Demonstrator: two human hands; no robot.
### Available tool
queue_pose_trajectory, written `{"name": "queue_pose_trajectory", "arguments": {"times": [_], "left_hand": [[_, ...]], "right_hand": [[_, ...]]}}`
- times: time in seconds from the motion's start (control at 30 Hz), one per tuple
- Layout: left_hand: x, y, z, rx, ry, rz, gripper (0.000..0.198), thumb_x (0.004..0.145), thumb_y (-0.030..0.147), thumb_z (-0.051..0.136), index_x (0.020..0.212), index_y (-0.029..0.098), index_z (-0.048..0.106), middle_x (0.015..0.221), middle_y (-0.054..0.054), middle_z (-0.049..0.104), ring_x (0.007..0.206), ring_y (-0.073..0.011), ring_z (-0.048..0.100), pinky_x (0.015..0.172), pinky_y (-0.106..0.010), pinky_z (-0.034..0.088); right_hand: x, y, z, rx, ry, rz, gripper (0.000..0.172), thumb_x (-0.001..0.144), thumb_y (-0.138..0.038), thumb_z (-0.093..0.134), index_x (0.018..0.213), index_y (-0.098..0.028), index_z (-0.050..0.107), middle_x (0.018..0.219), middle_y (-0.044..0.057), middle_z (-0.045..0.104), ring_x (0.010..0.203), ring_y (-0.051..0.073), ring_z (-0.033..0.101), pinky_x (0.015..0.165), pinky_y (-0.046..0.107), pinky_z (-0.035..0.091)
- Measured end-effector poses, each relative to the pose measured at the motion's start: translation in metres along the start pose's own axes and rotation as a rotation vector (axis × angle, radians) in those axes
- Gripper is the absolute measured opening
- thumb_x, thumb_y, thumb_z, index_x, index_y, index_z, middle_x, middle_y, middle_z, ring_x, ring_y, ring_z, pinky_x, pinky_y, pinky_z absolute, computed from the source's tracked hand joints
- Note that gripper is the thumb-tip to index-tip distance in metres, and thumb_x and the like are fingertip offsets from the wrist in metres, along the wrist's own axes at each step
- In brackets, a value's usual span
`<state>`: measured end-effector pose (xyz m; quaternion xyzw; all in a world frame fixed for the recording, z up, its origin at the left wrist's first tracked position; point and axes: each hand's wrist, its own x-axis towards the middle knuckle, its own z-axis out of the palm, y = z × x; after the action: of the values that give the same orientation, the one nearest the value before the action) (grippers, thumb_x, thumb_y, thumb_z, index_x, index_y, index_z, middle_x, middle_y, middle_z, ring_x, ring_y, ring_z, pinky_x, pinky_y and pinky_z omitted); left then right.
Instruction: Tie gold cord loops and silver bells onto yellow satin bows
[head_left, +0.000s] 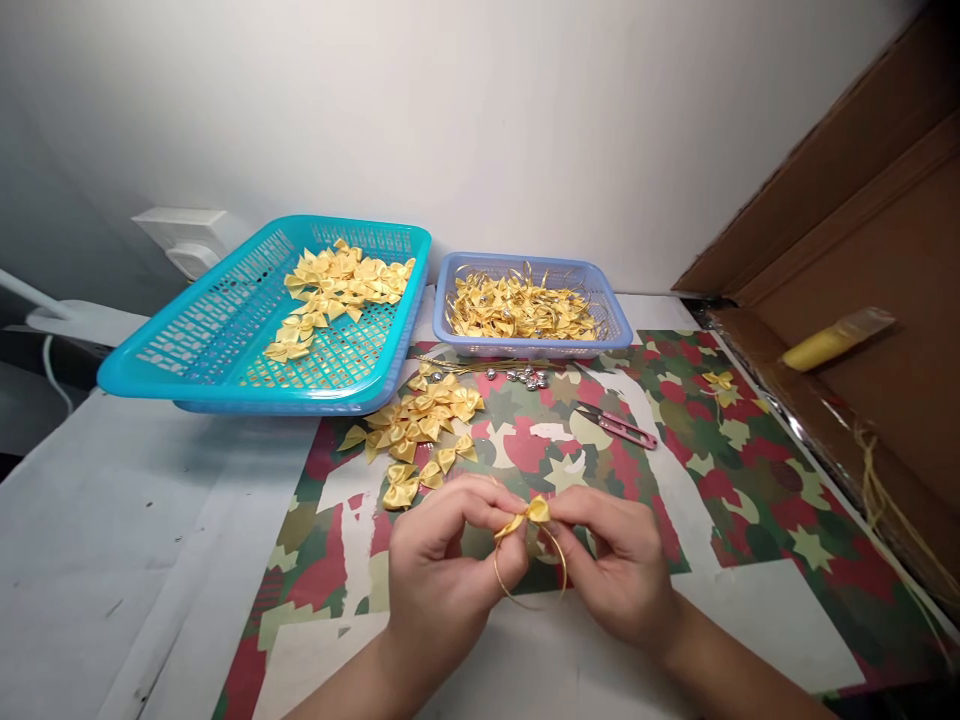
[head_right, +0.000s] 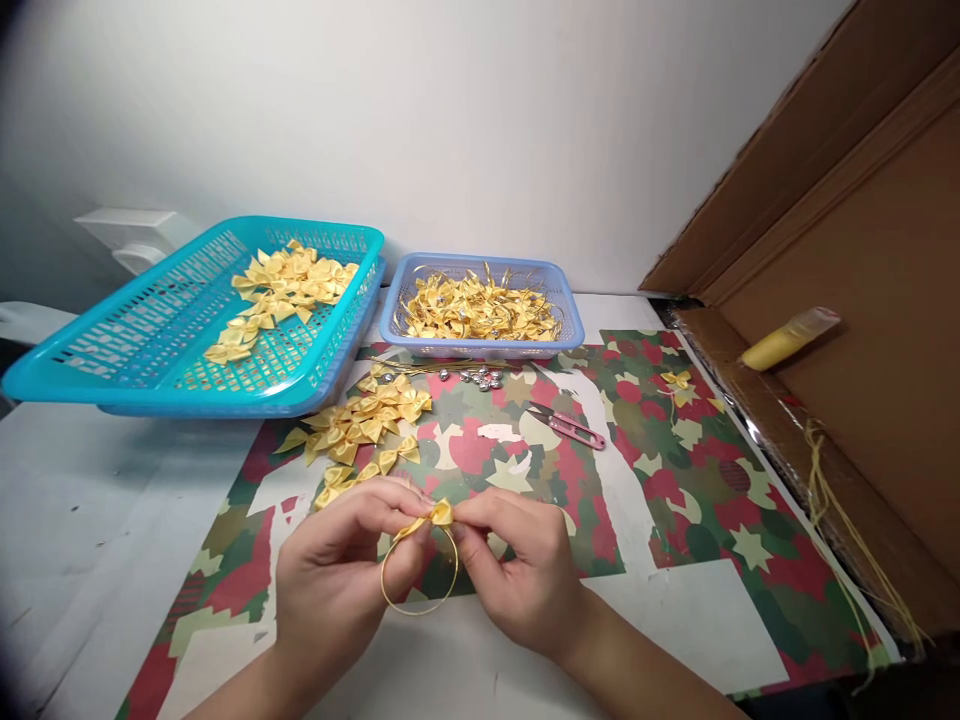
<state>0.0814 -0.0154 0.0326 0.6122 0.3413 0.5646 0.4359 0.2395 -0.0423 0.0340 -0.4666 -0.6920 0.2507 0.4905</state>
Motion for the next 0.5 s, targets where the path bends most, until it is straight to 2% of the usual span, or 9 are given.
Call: {"name": "queue_pose_trajectory", "arguments": {"times": [0.3, 0.5], "left_hand": [[0.009, 0.002, 0.000, -0.378, -0.040, -0.568, 0.019, 0.070, 0.015, 0.075, 0.057, 0.016, 0.061, 0.069, 0.000, 0.069, 0.063, -0.0103, 0.061, 0.057, -0.017, 0.050], [0.011, 0.002, 0.001, -0.489, -0.064, -0.706, 0.023, 0.068, 0.018, 0.078, 0.056, 0.015, 0.059, 0.065, 0.001, 0.067, 0.059, -0.0086, 0.058, 0.054, -0.016, 0.047]], "right_hand": [[0.001, 0.010, -0.001, 0.058, -0.049, 0.078, 0.014, 0.087, -0.009, 0.054, 0.080, -0.019, 0.062, 0.062, -0.002, 0.057, 0.056, 0.010, 0.051, 0.053, 0.021, 0.042], [0.002, 0.011, -0.003, 0.011, -0.052, 0.003, 0.018, 0.086, -0.004, 0.052, 0.081, -0.019, 0.061, 0.063, -0.002, 0.057, 0.056, 0.010, 0.050, 0.053, 0.022, 0.040]]}}
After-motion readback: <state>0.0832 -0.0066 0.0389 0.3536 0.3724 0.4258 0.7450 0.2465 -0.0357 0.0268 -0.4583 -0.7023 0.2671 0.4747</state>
